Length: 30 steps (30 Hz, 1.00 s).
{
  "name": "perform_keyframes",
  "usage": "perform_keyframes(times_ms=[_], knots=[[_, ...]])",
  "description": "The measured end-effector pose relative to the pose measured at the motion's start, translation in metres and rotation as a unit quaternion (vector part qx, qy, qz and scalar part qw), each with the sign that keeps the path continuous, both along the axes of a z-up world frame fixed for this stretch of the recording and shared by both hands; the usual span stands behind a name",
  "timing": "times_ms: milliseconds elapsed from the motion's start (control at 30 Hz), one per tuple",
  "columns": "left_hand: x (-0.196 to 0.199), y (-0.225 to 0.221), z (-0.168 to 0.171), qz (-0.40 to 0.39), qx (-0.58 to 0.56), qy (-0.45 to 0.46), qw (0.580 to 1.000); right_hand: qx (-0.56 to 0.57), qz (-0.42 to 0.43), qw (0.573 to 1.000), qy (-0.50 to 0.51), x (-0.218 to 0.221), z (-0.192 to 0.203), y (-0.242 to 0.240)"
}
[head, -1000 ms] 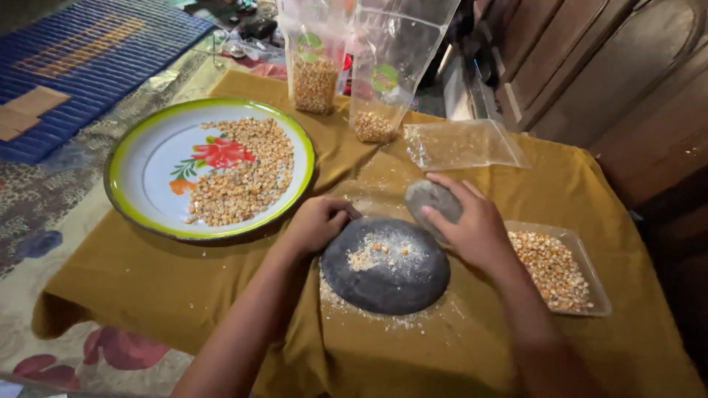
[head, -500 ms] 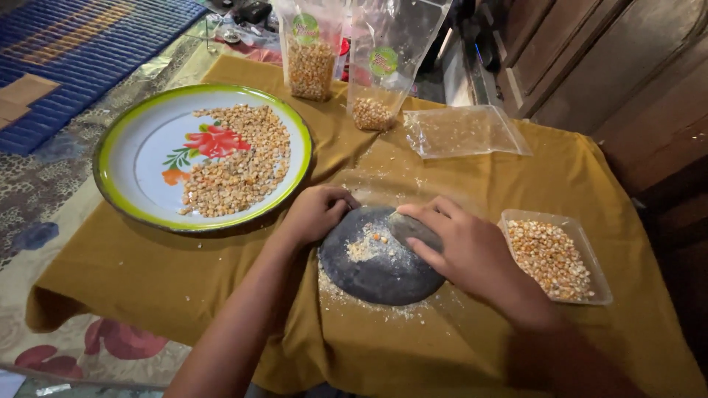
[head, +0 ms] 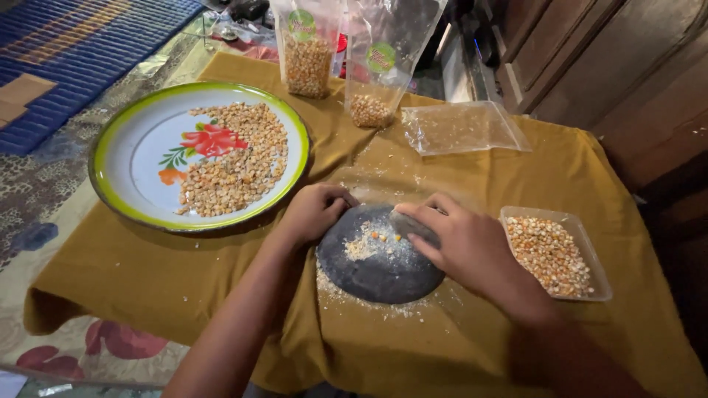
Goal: Manually crushing dried corn kernels using a traditional stone mortar and pestle setup.
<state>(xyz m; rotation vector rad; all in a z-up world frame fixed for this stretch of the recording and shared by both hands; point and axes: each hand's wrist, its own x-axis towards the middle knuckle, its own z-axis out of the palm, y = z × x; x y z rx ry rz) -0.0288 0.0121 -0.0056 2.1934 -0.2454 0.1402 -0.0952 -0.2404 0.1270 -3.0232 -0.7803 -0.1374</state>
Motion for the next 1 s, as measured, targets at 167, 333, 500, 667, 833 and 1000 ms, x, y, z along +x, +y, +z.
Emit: perform_keyframes(times_ms=[167,333,500,667,833,1000], knots=[[0.002,0.001,-0.003,-0.004,-0.011,-0.002,1.000,0.013,0.003,1.000,-0.012,0.001,0.006,-0.003],[0.001,0.001,-0.005,-0.002,-0.008,0.005,1.000,0.025,-0.004,0.999,-0.021,0.000,0.008,-0.001],[0.000,0.001,-0.002,-0.002,-0.009,-0.004,1.000,0.032,0.003,0.999,0.006,0.003,-0.003,-0.001],[0.002,0.000,-0.001,0.001,-0.008,-0.002,1.000,0.041,0.000,0.999,-0.005,0.001,0.013,-0.001],[-0.002,0.000,-0.004,0.005,-0.009,0.001,1.000,0.066,0.004,0.998,-0.018,-0.001,0.006,0.002],[0.002,0.000,-0.006,-0.001,-0.008,-0.006,1.000,0.039,0.014,0.999,0.015,-0.007,0.003,0.009]])
